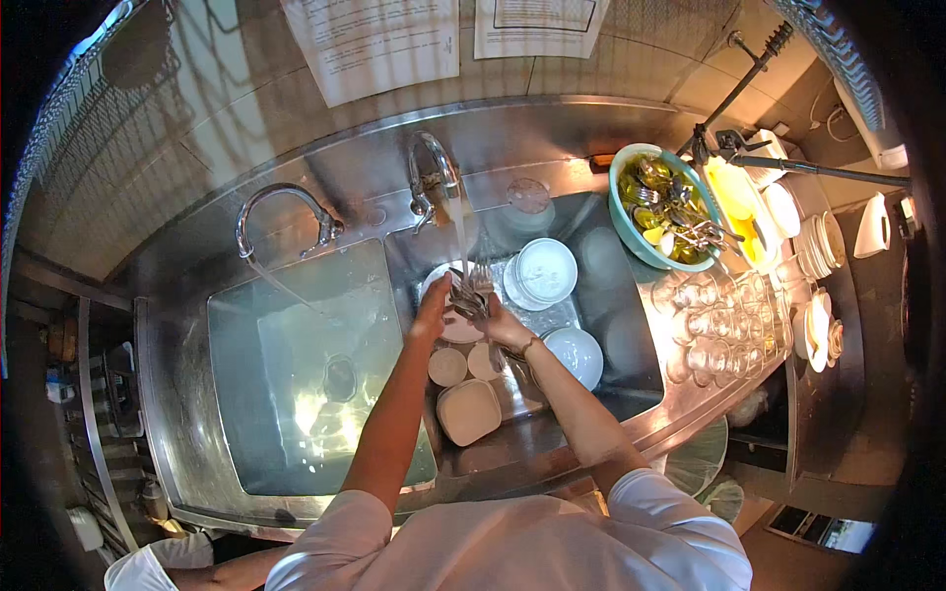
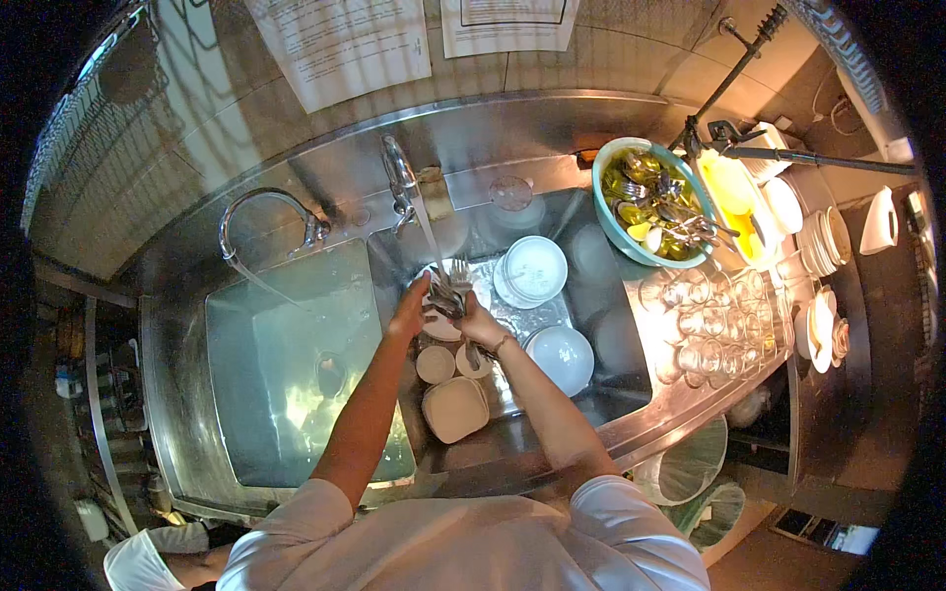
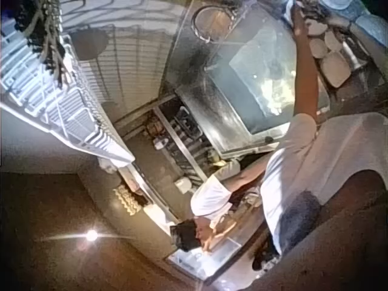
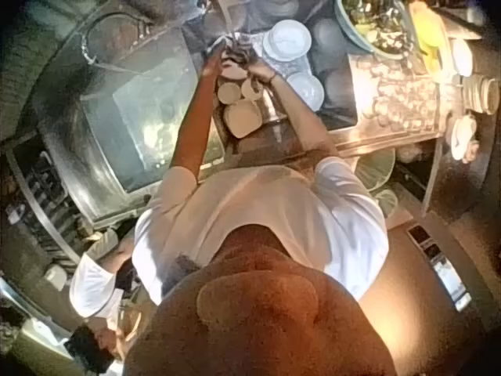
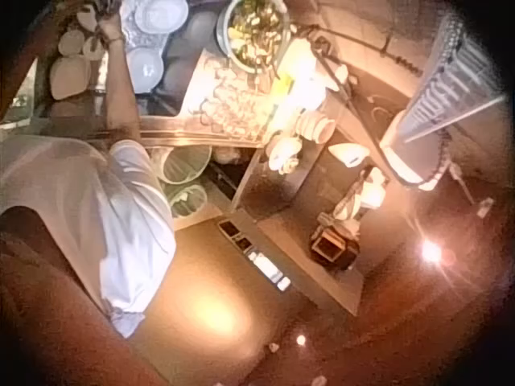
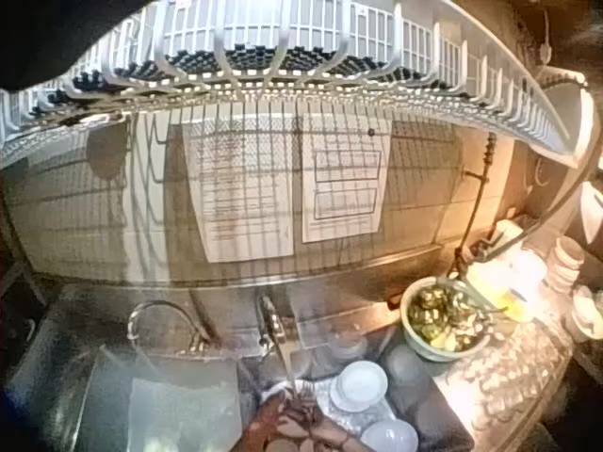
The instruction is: Scrape leftover food from plates into a bin and then wash the dishes in a sink.
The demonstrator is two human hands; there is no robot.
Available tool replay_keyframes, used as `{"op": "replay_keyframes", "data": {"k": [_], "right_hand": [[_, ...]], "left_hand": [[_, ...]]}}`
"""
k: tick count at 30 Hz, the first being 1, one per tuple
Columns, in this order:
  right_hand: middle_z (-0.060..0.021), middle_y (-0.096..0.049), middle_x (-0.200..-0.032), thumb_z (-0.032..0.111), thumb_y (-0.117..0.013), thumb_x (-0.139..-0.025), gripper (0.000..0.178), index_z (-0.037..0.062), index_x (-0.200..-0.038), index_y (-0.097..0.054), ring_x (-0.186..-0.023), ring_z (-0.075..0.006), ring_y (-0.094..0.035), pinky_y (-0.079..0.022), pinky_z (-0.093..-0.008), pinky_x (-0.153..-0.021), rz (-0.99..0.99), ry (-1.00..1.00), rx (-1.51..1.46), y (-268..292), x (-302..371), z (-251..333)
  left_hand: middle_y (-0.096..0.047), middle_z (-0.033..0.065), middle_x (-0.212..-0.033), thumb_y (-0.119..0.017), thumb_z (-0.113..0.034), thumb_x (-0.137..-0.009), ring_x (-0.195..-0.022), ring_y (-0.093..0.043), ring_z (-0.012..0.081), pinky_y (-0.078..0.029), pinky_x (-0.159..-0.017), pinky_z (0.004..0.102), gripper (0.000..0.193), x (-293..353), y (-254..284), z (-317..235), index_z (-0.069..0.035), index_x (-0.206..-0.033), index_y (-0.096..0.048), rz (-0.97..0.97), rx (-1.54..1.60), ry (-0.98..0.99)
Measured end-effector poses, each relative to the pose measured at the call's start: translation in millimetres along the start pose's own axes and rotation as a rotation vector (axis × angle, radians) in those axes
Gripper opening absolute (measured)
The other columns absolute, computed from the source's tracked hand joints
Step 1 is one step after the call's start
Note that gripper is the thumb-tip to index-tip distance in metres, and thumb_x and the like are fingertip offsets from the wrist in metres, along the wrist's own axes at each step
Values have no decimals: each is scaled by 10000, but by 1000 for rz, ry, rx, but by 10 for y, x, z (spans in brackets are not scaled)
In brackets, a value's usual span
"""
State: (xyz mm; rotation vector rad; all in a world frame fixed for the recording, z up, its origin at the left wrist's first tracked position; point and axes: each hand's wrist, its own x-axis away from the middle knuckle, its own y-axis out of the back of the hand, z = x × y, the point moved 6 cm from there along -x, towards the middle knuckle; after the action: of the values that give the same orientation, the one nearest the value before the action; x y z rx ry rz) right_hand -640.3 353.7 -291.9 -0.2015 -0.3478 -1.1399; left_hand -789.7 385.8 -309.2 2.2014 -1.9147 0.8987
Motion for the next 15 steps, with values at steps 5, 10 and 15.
{"op": "replay_keyframes", "data": {"k": [5, 10, 15], "right_hand": [[-81, -573, -994, 123, -616, -842, 530, 21, -1288, -350, -668, -132, -594, -487, -269, -550, 89, -49, -229, -312, 53, 474], [-63, -608, -910, 82, -590, -853, 448, 34, -1270, -434, -602, -123, -588, -483, -257, -519, 63, -47, -256, -189, -155, 397], [-71, -603, -972, 39, -575, -843, 498, 64, -1316, -423, -648, -135, -592, -508, -268, -560, 102, -161, -311, -332, -70, 479]], "left_hand": [[-641, 14, -856, -496, -495, -900, -736, -637, 158, -537, -576, 294, 404, 125, -14, -24, -109, -983, -582, 161, 473, 156], [-634, 29, -865, -375, -474, -955, -754, -625, 154, -526, -614, 290, 422, 70, -73, -52, -110, -975, -587, 154, 315, 89], [-612, 34, -830, -513, -305, -929, -759, -592, 176, -488, -676, 336, 232, -4, 62, -134, -93, -987, -586, 113, 427, -56]]}}
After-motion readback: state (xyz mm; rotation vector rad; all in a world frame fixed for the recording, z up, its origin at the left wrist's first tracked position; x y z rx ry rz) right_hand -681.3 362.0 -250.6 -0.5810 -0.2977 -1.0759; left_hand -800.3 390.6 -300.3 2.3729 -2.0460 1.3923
